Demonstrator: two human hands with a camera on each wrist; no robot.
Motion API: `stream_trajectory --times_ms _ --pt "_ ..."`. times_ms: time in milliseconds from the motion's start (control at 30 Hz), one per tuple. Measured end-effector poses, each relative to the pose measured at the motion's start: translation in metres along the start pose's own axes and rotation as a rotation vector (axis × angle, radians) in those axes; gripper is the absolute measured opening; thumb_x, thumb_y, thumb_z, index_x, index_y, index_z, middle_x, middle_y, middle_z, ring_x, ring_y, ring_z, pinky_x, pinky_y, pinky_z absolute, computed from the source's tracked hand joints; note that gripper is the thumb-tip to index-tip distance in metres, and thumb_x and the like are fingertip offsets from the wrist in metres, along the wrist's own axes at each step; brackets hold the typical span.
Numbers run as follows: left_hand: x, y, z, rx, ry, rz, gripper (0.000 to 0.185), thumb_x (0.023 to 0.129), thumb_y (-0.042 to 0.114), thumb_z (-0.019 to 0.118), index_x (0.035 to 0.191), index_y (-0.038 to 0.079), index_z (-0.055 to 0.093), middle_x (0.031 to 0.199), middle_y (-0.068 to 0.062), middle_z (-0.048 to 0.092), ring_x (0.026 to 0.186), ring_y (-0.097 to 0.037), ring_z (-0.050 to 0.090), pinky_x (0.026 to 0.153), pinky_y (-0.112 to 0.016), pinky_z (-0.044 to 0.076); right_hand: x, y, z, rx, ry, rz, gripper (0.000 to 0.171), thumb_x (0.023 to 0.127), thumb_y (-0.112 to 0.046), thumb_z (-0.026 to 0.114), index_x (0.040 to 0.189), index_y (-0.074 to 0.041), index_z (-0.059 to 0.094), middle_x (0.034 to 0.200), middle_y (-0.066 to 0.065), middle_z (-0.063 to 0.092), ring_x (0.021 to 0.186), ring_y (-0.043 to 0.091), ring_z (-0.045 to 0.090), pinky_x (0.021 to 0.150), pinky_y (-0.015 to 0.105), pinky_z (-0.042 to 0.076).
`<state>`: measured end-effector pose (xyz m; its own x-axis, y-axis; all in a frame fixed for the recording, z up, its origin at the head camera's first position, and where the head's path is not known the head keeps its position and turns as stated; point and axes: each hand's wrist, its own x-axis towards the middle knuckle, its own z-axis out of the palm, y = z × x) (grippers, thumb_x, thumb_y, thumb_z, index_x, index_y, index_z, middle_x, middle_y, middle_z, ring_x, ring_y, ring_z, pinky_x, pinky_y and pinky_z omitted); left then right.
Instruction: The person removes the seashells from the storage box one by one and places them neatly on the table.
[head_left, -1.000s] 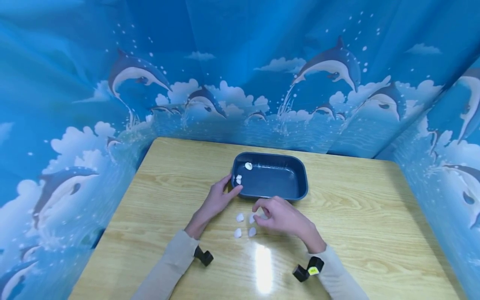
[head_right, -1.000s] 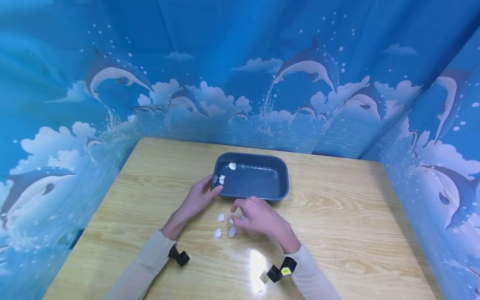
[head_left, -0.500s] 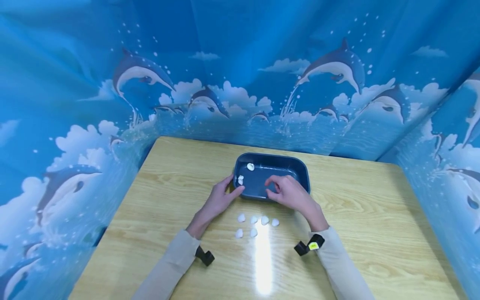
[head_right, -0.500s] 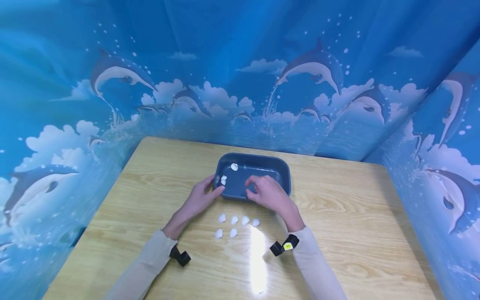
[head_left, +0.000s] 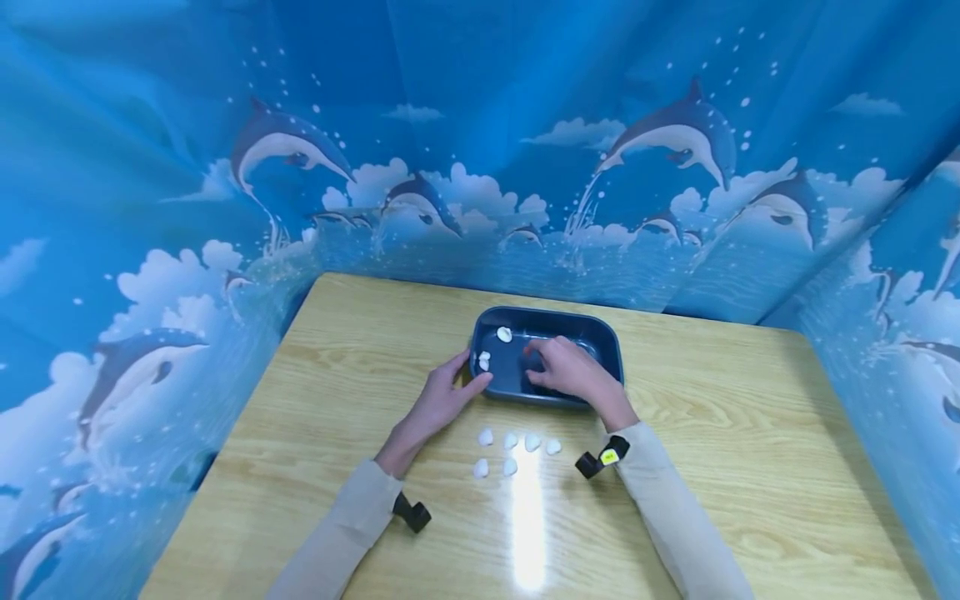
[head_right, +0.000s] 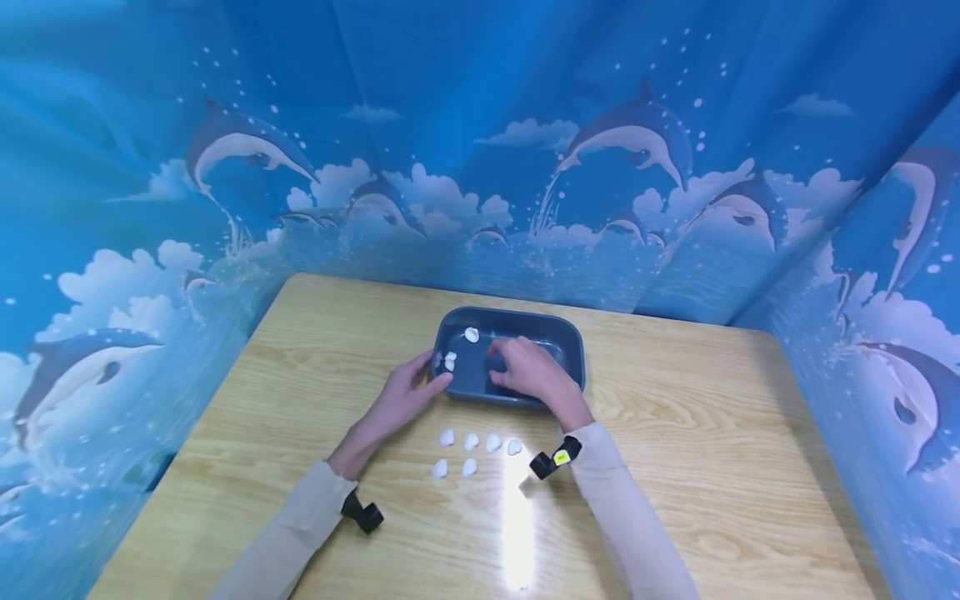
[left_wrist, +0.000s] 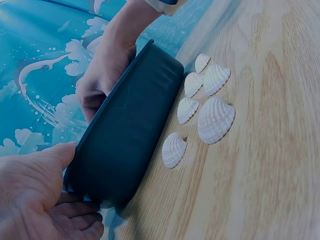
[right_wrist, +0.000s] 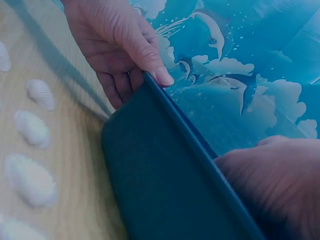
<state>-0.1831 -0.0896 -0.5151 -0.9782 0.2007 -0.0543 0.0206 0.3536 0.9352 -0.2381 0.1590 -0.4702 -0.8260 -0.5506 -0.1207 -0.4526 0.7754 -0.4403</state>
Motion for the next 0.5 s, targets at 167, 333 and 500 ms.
stream_trajectory --times_ms 167,333,500 --pt "-0.001 0.001 -0.001 -0.008 0.001 0.002 0.068 0.104 0.037 0.067 0.159 0.007 0.042 0.163 -0.014 0.042 0.153 -0.03 0.035 0.126 -0.049 0.029 0.011 -0.001 -0.003 -0.026 -0.099 0.035 0.044 0.097 -0.024 0.077 0.134 -0.002 0.065 0.084 0.001 0.066 0.063 0.012 0.056 0.06 0.028 0.047" --pt "-0.001 0.0 -0.001 -0.011 -0.001 0.0 0.068 0.104 0.037 0.067 0.159 0.008 0.042 0.163 -0.013 0.043 0.153 -0.03 0.035 0.127 -0.05 0.029 0.02 -0.004 -0.005 -0.048 -0.13 0.069 0.047 0.099 -0.026 0.074 0.138 -0.001 0.063 0.098 0.006 0.07 0.072 0.012 0.059 0.067 0.03 0.051" --pt "-0.001 0.0 -0.001 -0.001 -0.009 0.01 0.068 0.104 0.038 0.066 0.16 0.008 0.041 0.163 -0.014 0.043 0.153 -0.031 0.036 0.126 -0.051 0.029 0.027 -0.003 -0.003 -0.059 -0.06 0.077 0.056 0.104 -0.027 0.067 0.152 -0.004 0.05 0.088 0.005 0.066 0.075 0.017 0.06 0.068 0.035 0.05"
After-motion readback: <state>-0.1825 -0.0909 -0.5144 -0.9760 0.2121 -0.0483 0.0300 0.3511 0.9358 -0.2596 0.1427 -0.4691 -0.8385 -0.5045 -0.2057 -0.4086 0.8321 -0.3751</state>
